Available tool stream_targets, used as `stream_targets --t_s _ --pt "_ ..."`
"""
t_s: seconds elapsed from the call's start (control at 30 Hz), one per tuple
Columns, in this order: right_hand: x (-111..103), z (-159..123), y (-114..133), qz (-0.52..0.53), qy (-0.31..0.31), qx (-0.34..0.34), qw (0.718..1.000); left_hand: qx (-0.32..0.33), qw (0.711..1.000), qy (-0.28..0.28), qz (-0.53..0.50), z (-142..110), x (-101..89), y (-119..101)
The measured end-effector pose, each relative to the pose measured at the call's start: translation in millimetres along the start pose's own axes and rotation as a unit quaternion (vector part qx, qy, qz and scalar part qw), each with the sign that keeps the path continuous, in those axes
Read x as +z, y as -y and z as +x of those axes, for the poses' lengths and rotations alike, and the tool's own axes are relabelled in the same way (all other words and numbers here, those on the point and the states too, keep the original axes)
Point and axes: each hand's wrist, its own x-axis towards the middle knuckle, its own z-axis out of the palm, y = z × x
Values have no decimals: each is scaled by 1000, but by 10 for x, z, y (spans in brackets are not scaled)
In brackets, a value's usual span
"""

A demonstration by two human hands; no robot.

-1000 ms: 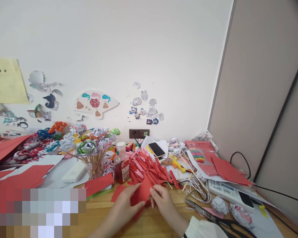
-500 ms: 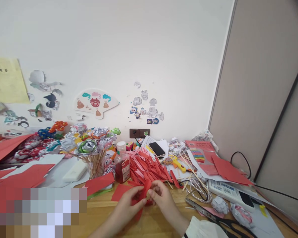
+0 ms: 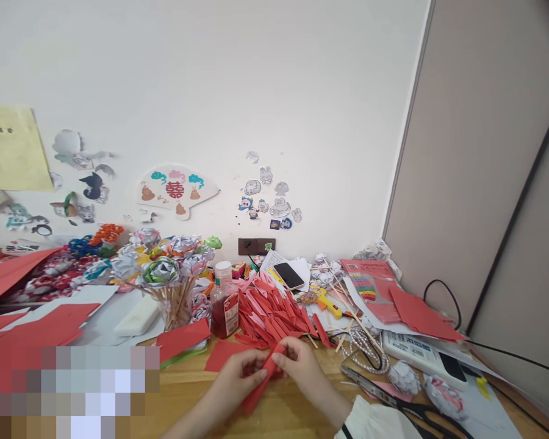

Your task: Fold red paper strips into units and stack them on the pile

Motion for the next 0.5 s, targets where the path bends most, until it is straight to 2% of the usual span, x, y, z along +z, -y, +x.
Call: stream_targets --t_s 0.17,0.27,0.37,0.5 --pt "19 3 -9 -26 -13 22 999 -8 1000 11 3 -25 25 -57" --pt "22 5 -24 -26 -25 20 999 -53 998 21 -13 -36 42 -11" --pt "21 9 -33 -10 -27 26 999 -88 995 29 -43 -33 58 58" --pt "17 13 -16 38 -16 46 998 -86 994 24 -70 -15 60 94"
